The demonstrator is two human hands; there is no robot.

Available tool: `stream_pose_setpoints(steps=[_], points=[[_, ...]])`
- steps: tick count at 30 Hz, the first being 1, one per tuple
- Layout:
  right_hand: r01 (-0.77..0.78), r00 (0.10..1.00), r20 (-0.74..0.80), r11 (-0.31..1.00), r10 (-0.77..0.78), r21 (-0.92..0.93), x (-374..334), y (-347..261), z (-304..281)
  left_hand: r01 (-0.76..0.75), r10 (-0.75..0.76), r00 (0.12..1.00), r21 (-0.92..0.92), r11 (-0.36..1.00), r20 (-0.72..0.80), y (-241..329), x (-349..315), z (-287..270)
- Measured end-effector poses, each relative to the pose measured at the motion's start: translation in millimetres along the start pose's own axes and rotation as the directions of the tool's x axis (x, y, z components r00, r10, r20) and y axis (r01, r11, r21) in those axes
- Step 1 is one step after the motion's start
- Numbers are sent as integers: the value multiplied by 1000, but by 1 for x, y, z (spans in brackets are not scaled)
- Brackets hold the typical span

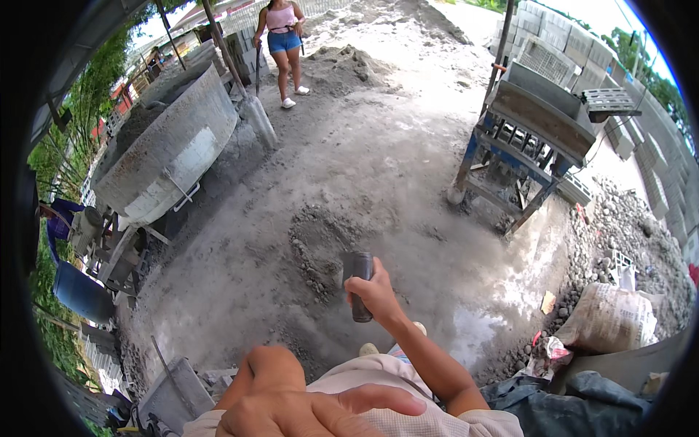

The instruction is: The person uses a shovel to scoop and move sand at a construction site. They repeatedly lift and pour sand near a cement mixer while another person works nearby.

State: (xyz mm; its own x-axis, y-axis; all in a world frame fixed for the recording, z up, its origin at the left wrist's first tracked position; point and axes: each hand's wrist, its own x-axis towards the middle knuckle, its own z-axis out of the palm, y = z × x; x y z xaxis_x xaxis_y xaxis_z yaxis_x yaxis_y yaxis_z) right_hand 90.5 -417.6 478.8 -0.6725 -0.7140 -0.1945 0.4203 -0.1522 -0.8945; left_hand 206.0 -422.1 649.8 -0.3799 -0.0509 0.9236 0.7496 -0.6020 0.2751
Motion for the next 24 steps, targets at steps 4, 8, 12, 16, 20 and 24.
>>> stream_pose_setpoints(steps=[4,8,12,16,20,24], points=[[6,998,-57,1000,-5,18,3,4,7,65,-51,992,123,990,-116,23,7,-4],[-10,993,-121,999,5,-40,2,-2,2,-38,-75,995,944,326,66,43,3,-27],[41,997,-58,999,-41,-6,1,9,6,-52,-392,920,980,-192,-28,63,36,17],[-14,999,-33,997,12,-80,2,7,23,-237,-86,968,971,-9,235,21,37,-1],[89,993,-53,963,-106,-256,23,53,1,-383,39,923,900,209,383,3,55,-10],[-36,999,16,995,37,-95,-2,23,37,-416,-444,682,808,418,581,27,73,-10]])
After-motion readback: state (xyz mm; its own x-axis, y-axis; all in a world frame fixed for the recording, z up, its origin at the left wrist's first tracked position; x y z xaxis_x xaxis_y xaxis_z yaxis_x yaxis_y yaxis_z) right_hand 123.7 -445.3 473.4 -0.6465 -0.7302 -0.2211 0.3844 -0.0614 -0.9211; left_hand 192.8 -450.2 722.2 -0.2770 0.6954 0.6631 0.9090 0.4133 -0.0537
